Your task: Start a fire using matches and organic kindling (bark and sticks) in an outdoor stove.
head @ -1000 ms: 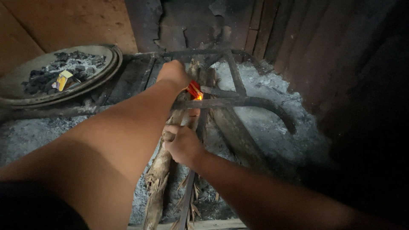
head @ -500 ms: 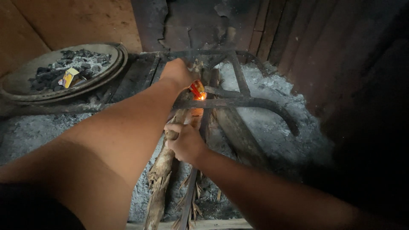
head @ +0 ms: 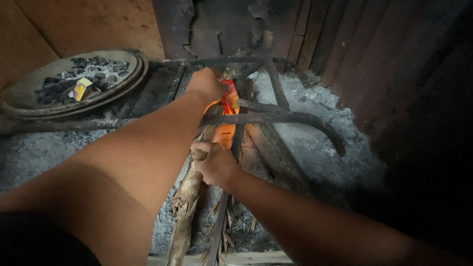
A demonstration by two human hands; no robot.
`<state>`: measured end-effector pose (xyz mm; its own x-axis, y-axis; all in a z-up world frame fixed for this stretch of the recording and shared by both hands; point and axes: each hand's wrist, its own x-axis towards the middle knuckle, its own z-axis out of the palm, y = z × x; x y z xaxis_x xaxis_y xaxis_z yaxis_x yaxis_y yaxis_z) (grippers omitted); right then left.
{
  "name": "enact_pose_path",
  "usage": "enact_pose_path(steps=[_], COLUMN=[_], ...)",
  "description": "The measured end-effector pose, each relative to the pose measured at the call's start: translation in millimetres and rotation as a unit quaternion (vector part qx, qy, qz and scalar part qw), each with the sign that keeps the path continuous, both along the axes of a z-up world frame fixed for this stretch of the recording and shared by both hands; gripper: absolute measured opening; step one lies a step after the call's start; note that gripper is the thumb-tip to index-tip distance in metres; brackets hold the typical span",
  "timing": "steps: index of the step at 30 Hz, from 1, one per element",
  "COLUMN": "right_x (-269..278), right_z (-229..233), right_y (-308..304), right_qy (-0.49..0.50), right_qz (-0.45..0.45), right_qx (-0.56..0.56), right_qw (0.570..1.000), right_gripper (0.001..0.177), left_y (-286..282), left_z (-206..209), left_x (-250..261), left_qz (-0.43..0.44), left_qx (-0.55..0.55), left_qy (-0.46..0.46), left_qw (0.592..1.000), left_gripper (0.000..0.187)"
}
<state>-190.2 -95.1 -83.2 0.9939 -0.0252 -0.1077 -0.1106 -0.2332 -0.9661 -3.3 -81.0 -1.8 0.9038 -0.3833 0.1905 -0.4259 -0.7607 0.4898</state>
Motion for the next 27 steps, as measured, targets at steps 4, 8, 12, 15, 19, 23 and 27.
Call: enact_pose_path(steps=[4, 8, 12, 15, 19, 23, 27], right_x=[-5, -3, -3, -2, 33, 27, 10], right_z=[6, -2, -5, -3, -66, -45, -18], right_y=[-2, 0, 2, 4, 0, 5, 4], right_qy=[-0.010, -0.028, -0.044, -0.029, -0.142, -0.138, -0.007], right_qz=[0.009, 0.011, -0.006, 0.004, 0.032, 0.031, 0.020], right_qx=[-0.013, -0.016, -0.034, -0.007, 0.001, -0.074, -0.043], right_qw=[1.000, 0.999, 0.998, 1.000, 0.989, 0.987, 0.999], right_gripper=[0.052, 0.051, 0.049, 0.049, 0.049, 0.051, 0.053], left_y=[1, 5, 13, 24, 43, 63, 83], left_z=[-3, 11, 12, 14, 16, 13, 4], left_x=[1, -14, -18, -35, -57, -78, -110], left_qz=[-0.001, 0.016, 0.031, 0.019, 0.035, -0.015, -0.021], left_qx=[-0.003, -0.056, -0.156, -0.193, -0.157, -0.199, -0.220], left_qy=[0.003, -0.033, -0.118, -0.132, -0.166, -0.250, -0.340], left_qw=[1.000, 0.998, 0.980, 0.972, 0.973, 0.948, 0.914], left_gripper=[0.053, 0.047, 0.044, 0.039, 0.036, 0.026, 0.021])
